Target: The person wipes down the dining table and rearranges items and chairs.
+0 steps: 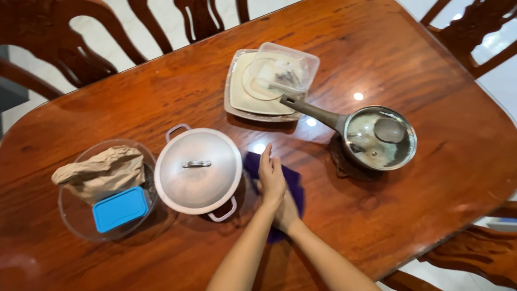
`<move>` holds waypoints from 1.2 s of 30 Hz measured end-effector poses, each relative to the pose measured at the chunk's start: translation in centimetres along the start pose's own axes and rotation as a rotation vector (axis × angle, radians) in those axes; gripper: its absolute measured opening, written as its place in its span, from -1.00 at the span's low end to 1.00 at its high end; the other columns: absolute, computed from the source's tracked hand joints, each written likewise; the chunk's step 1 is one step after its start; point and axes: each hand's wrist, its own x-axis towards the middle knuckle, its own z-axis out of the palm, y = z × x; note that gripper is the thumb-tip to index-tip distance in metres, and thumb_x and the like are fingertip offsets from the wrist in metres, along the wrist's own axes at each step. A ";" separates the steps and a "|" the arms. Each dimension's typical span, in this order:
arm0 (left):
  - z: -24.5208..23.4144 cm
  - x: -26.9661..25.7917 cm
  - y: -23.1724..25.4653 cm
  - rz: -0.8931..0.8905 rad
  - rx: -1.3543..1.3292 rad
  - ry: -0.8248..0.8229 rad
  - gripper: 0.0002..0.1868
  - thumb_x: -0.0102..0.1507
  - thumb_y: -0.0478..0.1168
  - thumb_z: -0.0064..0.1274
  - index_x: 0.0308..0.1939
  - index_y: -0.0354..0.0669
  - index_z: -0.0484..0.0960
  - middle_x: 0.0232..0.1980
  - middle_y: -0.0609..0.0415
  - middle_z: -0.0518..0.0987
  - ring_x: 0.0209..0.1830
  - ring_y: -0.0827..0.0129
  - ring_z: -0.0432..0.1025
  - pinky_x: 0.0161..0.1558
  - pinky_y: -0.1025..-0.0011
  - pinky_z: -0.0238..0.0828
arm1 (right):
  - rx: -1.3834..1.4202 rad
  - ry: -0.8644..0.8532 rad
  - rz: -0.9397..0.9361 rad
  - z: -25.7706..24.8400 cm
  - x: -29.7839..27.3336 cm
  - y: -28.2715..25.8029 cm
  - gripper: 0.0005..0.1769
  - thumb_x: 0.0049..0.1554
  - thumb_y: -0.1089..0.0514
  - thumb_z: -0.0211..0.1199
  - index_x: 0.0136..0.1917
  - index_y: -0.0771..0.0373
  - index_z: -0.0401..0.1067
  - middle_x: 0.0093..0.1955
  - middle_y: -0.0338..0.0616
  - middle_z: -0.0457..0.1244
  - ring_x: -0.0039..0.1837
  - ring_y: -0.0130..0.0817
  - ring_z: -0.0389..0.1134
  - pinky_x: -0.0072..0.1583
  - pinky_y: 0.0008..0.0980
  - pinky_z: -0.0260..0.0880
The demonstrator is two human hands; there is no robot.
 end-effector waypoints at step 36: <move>20.4 -0.5 -3.3 0.048 -0.364 -0.574 -0.38 0.27 -0.21 0.10 0.39 -0.34 0.38 0.36 -0.30 0.46 0.40 -0.03 0.33 0.37 0.20 0.19 | -0.565 0.926 0.518 -19.7 -13.1 32.9 -0.79 0.20 0.25 0.17 0.00 0.38 0.58 0.19 0.17 0.38 0.26 0.12 0.35 0.35 -0.01 0.28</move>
